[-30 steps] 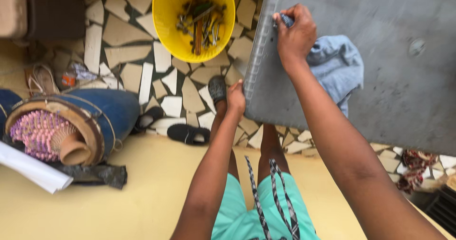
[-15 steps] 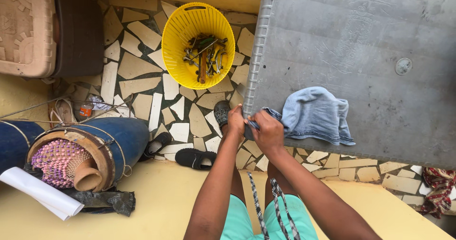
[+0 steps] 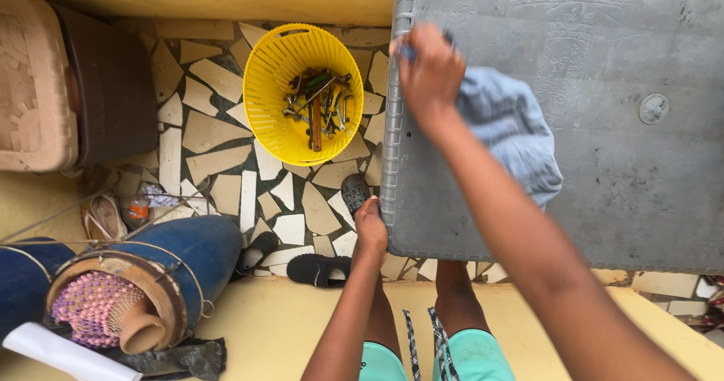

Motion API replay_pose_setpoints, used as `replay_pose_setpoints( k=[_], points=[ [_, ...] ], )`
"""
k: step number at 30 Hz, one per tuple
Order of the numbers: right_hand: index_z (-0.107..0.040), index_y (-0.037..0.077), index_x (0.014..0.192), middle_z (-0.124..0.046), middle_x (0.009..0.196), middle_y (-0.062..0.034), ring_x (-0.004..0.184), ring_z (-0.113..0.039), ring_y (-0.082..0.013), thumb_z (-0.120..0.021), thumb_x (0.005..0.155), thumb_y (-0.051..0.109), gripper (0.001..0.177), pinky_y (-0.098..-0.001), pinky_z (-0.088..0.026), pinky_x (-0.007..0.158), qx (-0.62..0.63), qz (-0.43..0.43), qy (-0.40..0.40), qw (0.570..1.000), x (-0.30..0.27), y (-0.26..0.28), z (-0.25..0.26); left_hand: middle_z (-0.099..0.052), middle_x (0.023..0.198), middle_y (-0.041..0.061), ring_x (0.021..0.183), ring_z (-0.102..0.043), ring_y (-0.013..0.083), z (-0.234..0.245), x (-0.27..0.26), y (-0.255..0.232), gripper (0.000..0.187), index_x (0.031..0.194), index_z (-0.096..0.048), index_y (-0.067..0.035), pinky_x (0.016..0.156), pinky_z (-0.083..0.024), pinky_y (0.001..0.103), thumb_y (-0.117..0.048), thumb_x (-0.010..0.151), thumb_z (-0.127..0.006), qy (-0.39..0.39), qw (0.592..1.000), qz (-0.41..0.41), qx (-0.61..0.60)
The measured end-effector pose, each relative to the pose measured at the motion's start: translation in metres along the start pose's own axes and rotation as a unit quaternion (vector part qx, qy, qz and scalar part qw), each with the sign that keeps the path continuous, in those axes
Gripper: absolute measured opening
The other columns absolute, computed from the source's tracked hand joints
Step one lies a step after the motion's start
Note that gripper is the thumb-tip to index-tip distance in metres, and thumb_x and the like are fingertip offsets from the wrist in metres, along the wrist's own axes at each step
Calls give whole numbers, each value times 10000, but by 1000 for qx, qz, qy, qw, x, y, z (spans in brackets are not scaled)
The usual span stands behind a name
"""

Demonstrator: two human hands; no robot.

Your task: The person scrubs a cloth on a grey plastic table, rinses and wrings it out in a blue bucket of water, and then wipes the table surface.

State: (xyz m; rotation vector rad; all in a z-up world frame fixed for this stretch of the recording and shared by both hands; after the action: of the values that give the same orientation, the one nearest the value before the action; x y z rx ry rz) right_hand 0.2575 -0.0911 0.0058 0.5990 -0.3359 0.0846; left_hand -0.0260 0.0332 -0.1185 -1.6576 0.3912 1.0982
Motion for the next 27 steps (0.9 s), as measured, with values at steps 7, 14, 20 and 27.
replay_pose_setpoints(
  k=[7,14,20,27],
  points=[
    [-687,152,927,-699,870,-89,753,-690,-334,-823,902,343,236,-447,-529,652,-67,11,-97,993,104,-59,-32,-673,881,60,828,-580,150,-5,-14,-15,329,968,-666,7,839,-463,287,-226,1049,-449,-29,998,6,48],
    [-610,41,960,-627,905,-180,832,-640,-386,-681,971,185,161,-469,-512,743,76,46,158,984,-94,15,44,-674,850,23,796,-586,130,-10,-16,-18,291,951,-682,-12,793,-466,280,-177,1024,-454,-37,999,30,8],
    [-670,92,865,-615,782,-91,722,-645,-303,-756,679,46,210,-420,-510,632,122,67,236,962,-176,68,90,-596,797,26,721,-488,135,0,-1,12,268,947,-677,7,666,-405,314,-142,1045,-477,-24,1000,5,19],
    [-555,62,796,-526,757,-132,660,-569,-314,-758,929,126,252,-437,-429,589,39,94,53,993,-69,30,45,-689,838,36,789,-591,113,-3,-10,-4,288,960,-693,18,782,-478,270,-158,1024,-474,-46,992,-48,104]
  ],
)
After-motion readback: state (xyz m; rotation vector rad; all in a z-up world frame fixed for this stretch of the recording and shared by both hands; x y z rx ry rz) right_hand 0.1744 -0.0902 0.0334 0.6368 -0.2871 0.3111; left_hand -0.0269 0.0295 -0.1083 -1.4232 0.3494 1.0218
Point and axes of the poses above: each hand's wrist, its own x-axis towards the middle knuckle, its own z-axis out of the back of the hand, y = z × x, the point moved 2 cm from there along x, towards the middle knuckle
